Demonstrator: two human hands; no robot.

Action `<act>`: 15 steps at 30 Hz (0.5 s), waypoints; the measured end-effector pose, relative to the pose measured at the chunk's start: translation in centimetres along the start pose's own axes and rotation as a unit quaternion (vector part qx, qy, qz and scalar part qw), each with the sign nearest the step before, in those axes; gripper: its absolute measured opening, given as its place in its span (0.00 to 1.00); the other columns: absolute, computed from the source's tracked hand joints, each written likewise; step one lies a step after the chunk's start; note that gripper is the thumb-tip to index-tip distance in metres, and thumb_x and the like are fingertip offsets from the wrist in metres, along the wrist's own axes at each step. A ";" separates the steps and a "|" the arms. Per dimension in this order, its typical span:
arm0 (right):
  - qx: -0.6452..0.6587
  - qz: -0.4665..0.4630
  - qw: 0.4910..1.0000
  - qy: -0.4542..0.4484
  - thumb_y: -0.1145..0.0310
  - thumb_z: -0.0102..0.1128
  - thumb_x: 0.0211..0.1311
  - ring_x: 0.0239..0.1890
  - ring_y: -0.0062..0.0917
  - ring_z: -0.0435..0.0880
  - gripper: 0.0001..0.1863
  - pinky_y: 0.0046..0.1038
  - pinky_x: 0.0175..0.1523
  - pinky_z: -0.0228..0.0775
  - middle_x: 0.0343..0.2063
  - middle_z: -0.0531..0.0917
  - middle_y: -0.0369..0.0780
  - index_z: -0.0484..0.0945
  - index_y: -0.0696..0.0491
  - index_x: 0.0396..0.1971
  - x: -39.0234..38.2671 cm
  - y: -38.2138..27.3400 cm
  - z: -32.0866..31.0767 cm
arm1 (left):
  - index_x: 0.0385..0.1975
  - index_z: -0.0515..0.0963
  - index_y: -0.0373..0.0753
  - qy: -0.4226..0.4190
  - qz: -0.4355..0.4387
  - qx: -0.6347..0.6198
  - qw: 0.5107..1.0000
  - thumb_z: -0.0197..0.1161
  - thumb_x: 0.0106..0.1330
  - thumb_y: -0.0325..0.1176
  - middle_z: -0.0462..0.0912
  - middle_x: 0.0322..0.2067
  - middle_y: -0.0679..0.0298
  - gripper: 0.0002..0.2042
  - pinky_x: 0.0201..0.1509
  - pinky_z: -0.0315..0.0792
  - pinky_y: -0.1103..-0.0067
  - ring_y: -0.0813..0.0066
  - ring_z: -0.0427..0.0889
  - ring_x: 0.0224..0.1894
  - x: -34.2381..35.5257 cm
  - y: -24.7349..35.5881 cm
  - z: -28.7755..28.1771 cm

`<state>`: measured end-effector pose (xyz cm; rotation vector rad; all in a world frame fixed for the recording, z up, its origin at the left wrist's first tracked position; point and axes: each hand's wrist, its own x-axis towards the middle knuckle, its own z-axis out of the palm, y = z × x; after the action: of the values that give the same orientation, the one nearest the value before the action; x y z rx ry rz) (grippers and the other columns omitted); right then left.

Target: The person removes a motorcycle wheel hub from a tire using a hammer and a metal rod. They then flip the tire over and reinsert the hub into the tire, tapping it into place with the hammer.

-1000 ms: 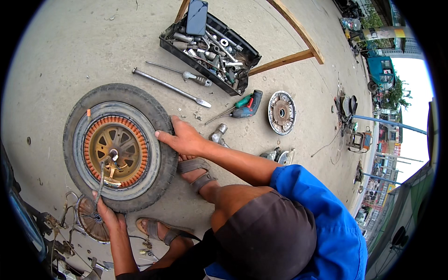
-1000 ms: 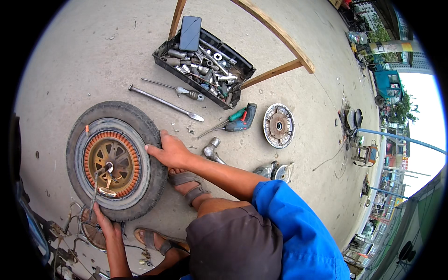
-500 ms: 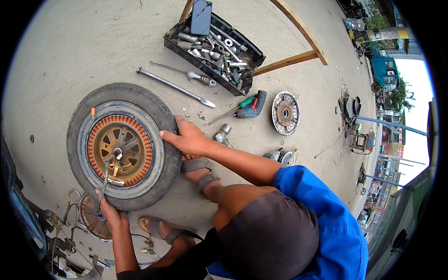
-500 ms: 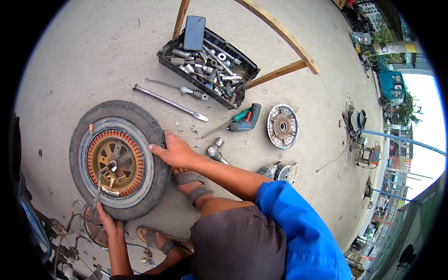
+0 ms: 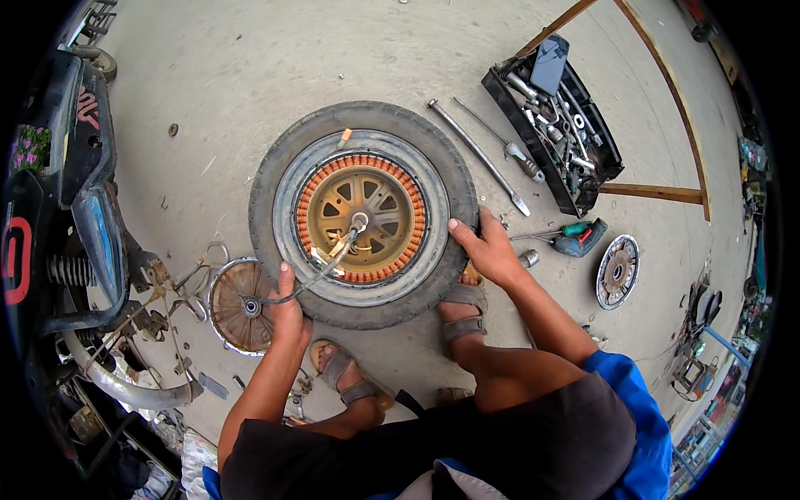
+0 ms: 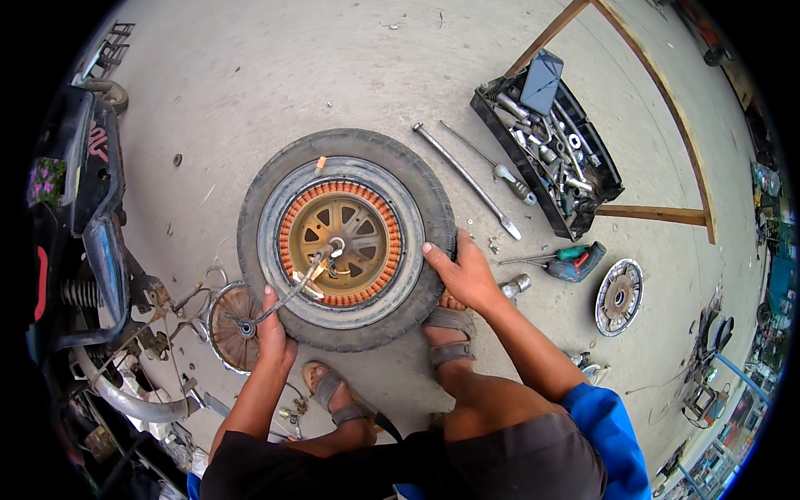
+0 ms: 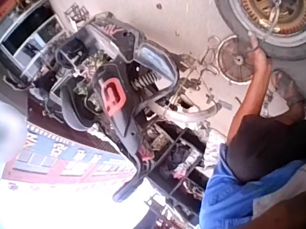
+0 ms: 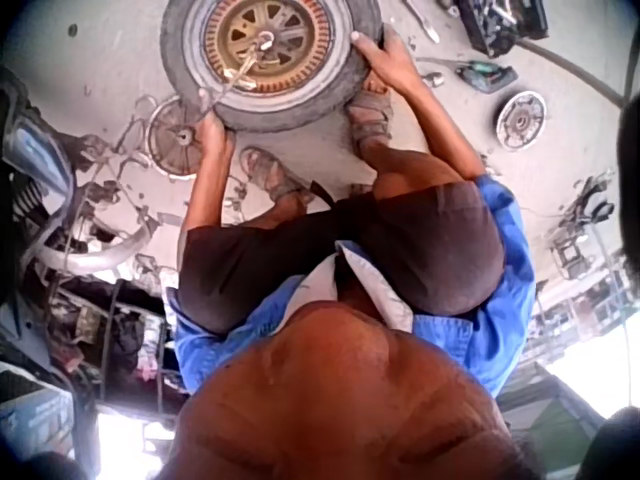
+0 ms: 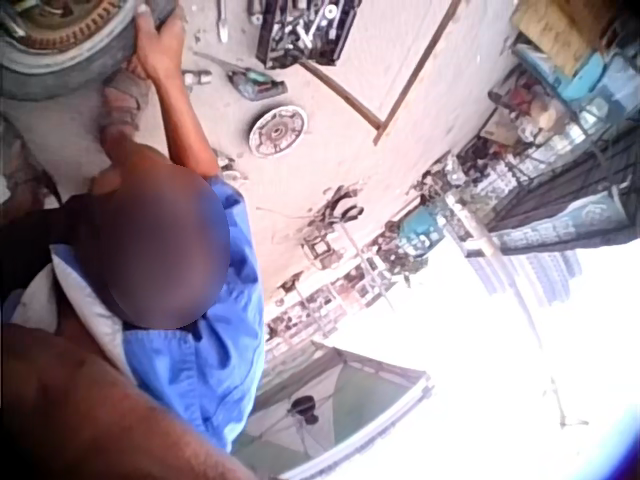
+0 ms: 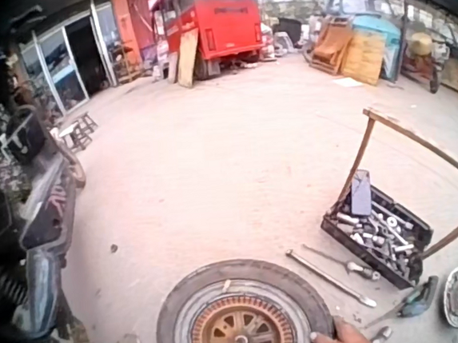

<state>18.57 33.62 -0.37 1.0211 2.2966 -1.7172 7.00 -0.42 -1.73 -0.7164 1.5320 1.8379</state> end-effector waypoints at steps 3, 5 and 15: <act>-0.008 -0.009 1.000 0.010 0.48 0.63 0.68 0.47 0.42 0.85 0.35 0.39 0.56 0.74 0.42 0.84 0.58 0.72 0.70 0.52 0.0 0.4 -0.1 | 0.69 0.65 0.36 -0.005 0.001 -0.010 1.000 0.58 0.73 0.57 0.71 0.67 0.57 0.35 0.75 0.59 0.65 0.61 0.69 0.69 0.1 -0.3 0.1; -0.009 -0.012 1.000 0.013 0.48 0.63 0.68 0.48 0.41 0.85 0.35 0.39 0.57 0.73 0.43 0.84 0.58 0.72 0.70 0.53 0.0 0.4 -0.1 | 0.69 0.65 0.36 0.000 -0.004 -0.016 1.000 0.58 0.73 0.56 0.71 0.67 0.56 0.34 0.75 0.59 0.65 0.61 0.69 0.69 0.0 -0.3 0.2; 0.022 -0.011 1.000 0.019 0.51 0.64 0.68 0.50 0.41 0.84 0.34 0.37 0.58 0.72 0.44 0.84 0.58 0.72 0.71 0.53 0.1 1.0 0.3 | 0.67 0.67 0.34 0.007 -0.004 -0.017 1.000 0.58 0.75 0.53 0.73 0.65 0.54 0.31 0.73 0.63 0.66 0.62 0.73 0.66 -0.3 0.2 0.6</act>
<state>18.99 33.53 -1.31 1.0504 2.3109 -1.7800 6.98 0.13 -1.26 -0.7518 1.5091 1.8610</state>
